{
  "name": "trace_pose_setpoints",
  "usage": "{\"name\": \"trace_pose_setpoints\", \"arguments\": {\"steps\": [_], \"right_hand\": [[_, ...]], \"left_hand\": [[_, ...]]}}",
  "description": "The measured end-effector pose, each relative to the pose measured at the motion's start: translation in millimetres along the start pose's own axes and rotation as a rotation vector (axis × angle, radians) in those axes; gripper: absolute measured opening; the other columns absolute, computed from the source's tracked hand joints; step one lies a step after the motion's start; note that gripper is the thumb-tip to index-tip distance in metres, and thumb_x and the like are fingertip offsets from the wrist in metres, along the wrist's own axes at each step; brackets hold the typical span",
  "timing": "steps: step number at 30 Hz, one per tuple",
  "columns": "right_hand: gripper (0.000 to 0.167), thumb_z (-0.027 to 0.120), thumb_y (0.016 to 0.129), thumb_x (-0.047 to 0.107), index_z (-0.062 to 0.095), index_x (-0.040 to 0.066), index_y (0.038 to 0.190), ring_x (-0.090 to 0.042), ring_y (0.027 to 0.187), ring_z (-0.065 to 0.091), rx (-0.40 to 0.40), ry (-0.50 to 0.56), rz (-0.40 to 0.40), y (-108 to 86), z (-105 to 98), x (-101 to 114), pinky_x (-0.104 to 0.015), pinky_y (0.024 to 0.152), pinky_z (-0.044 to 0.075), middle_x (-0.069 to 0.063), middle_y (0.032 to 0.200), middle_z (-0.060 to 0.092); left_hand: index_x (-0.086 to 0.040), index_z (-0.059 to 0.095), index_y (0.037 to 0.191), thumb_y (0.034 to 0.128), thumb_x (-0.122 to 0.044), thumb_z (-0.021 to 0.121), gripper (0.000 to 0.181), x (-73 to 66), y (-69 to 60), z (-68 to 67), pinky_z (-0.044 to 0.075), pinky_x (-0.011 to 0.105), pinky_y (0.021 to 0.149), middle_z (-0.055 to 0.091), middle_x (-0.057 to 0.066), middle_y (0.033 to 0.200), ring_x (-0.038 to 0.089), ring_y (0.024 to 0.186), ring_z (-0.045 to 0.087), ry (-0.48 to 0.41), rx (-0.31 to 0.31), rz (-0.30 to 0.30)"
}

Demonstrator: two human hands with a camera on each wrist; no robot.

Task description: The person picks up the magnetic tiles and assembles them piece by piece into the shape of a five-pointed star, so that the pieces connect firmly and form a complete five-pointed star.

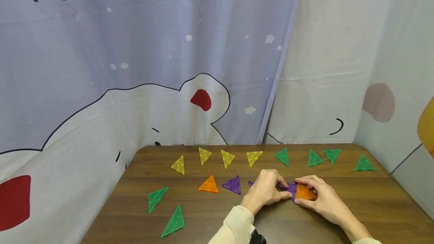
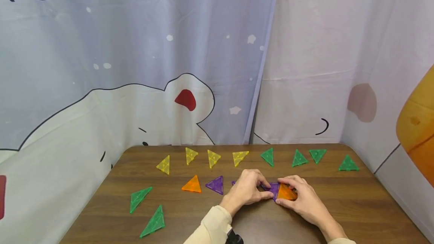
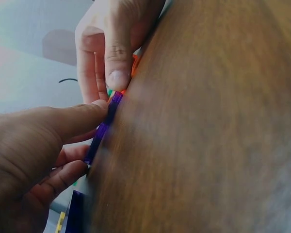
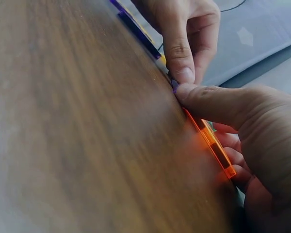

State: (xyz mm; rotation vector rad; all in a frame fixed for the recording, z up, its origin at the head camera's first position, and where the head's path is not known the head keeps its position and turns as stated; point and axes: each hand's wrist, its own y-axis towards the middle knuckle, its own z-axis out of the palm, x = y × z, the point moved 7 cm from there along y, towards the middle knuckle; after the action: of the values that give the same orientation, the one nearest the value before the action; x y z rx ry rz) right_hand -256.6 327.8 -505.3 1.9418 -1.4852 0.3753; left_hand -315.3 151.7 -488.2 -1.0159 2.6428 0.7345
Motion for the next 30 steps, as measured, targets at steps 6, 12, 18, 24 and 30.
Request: {"name": "trace_pose_setpoints", "arguments": {"steps": [6,12,18,24,30], "right_hand": [[0.061,0.098,0.085,0.047,0.079,0.019,0.136,-0.011,0.106,0.063,0.004,0.014,0.029,1.8,1,0,-0.025,0.086,0.055,0.004,0.13,0.071],[0.06,0.099,0.084,0.047,0.079,0.021,0.134,-0.008,0.1,0.06,-0.004,0.012,0.04,1.9,1,-3,-0.025,0.083,0.055,0.005,0.129,0.071],[0.06,0.1,0.083,0.048,0.078,0.022,0.133,-0.007,0.098,0.058,-0.003,0.01,0.032,1.3,4,-6,-0.026,0.081,0.054,0.006,0.126,0.07],[0.061,0.098,0.083,0.052,0.079,0.022,0.132,-0.008,0.098,0.059,-0.028,-0.02,0.052,8.4,3,-11,-0.026,0.082,0.054,0.01,0.12,0.07],[0.061,0.099,0.083,0.05,0.08,0.021,0.132,-0.009,0.1,0.059,-0.042,-0.019,0.04,16.3,-1,-14,-0.026,0.082,0.054,0.008,0.12,0.071]], "left_hand": [[-0.028,0.091,0.097,0.087,-0.044,0.098,0.021,-0.8,1.2,0.3,0.051,0.008,0.09,0.076,-0.019,0.099,-0.004,0.095,0.065,0.002,0.005,-0.008],[-0.027,0.091,0.103,0.0904,-0.041,0.096,0.02,-2.0,0.2,-1.8,0.05,0.008,0.09,0.076,-0.018,0.102,-0.005,0.097,0.065,0.021,0.024,0.036],[-0.028,0.087,0.122,0.0931,-0.045,0.092,0.034,9.9,-4.7,-25.5,0.054,0.015,0.099,0.075,-0.013,0.118,0.002,0.112,0.068,0.056,-0.007,0.019],[-0.018,0.083,0.126,0.09,-0.041,0.096,0.045,40.9,-15.6,-60.5,0.055,0.032,0.113,0.08,-0.005,0.125,0.016,0.123,0.072,-0.013,-0.083,-0.053],[-0.017,0.082,0.128,0.0867,-0.044,0.098,0.052,67.4,-34.7,-68.5,0.058,0.033,0.103,0.079,-0.002,0.123,0.018,0.117,0.07,-0.025,-0.033,-0.125]]}}
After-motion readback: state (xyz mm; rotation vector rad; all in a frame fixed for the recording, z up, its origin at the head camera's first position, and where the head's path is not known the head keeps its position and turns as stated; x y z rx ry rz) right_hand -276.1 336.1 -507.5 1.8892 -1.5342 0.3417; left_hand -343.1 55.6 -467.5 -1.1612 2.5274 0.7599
